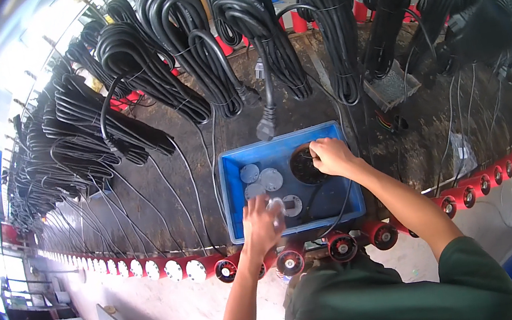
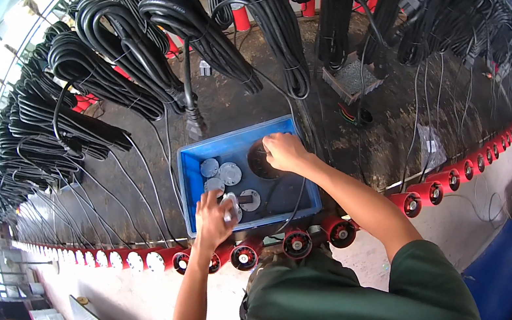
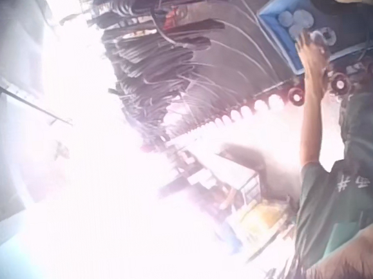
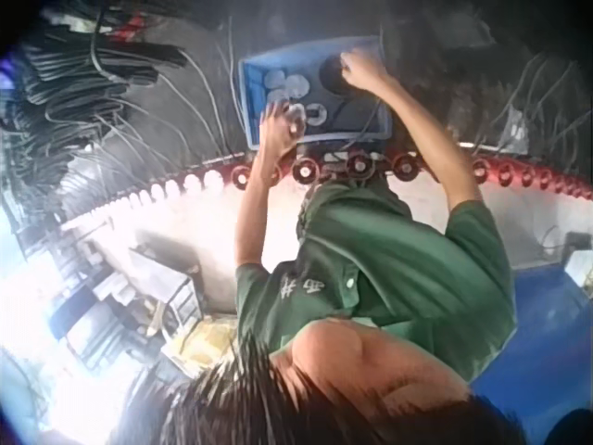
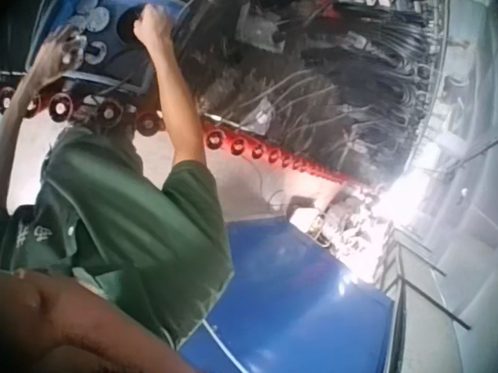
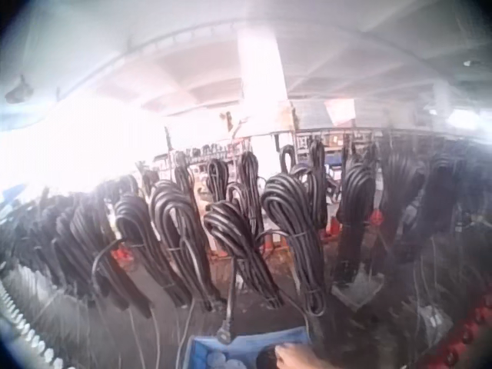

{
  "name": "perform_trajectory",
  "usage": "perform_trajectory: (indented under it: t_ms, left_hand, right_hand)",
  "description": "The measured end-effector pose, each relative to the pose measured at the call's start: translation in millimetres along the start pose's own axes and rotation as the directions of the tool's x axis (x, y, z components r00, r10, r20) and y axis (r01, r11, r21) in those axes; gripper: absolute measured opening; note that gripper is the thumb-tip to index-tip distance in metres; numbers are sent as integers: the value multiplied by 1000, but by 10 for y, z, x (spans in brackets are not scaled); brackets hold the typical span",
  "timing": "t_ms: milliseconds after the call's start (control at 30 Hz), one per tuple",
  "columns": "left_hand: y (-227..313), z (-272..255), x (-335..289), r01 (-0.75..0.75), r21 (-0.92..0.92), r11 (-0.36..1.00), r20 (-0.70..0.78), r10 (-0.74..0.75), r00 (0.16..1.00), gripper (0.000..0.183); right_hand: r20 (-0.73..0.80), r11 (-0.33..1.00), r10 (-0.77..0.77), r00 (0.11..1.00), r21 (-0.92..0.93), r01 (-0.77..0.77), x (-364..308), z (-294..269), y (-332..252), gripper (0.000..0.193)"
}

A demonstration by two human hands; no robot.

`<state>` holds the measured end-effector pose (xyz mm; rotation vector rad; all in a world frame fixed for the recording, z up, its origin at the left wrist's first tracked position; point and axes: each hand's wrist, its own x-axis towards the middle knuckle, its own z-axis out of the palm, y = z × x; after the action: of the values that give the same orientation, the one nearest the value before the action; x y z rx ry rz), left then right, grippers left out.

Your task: The person assembles electronic components by taking circular metal plates from a blue bin, placing them onto the tops of red cylindrical devices, and securing them using a hammer or pliers.

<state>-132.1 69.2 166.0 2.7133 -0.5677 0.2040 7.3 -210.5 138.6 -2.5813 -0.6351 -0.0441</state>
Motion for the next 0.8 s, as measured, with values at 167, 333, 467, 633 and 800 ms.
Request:
perform_trajectory:
  t_ms: [167, 333, 467, 633, 800]
  left_hand:
    - [-34, 170, -202, 42, -323, 945, 416, 103, 903, 34]
    - [213, -85, -137, 271, -914, 303, 146, -377, 915, 72]
    - [587, -456, -183, 100, -824, -557, 287, -259, 922, 76]
    - [731, -583, -252, 73, -751, -656, 336, -284, 898, 70]
    - [750, -614, -307, 87, -822, -562, 358, -393, 847, 72]
  right_hand:
    - [-98, 968, 48, 994, 250, -22, -243, -251, -314, 14]
    - [76, 586, 102, 992, 801, -122, -549, -570, -858, 14]
    - [121, 368, -28, 992, 924, -102, -624, -598, -1215, 14]
    - [-150, 708, -157, 976, 672, 217, -486, -530, -1511, 12]
    - [-178, 742, -186, 966, 619, 257, -418, -456, -1666, 11]
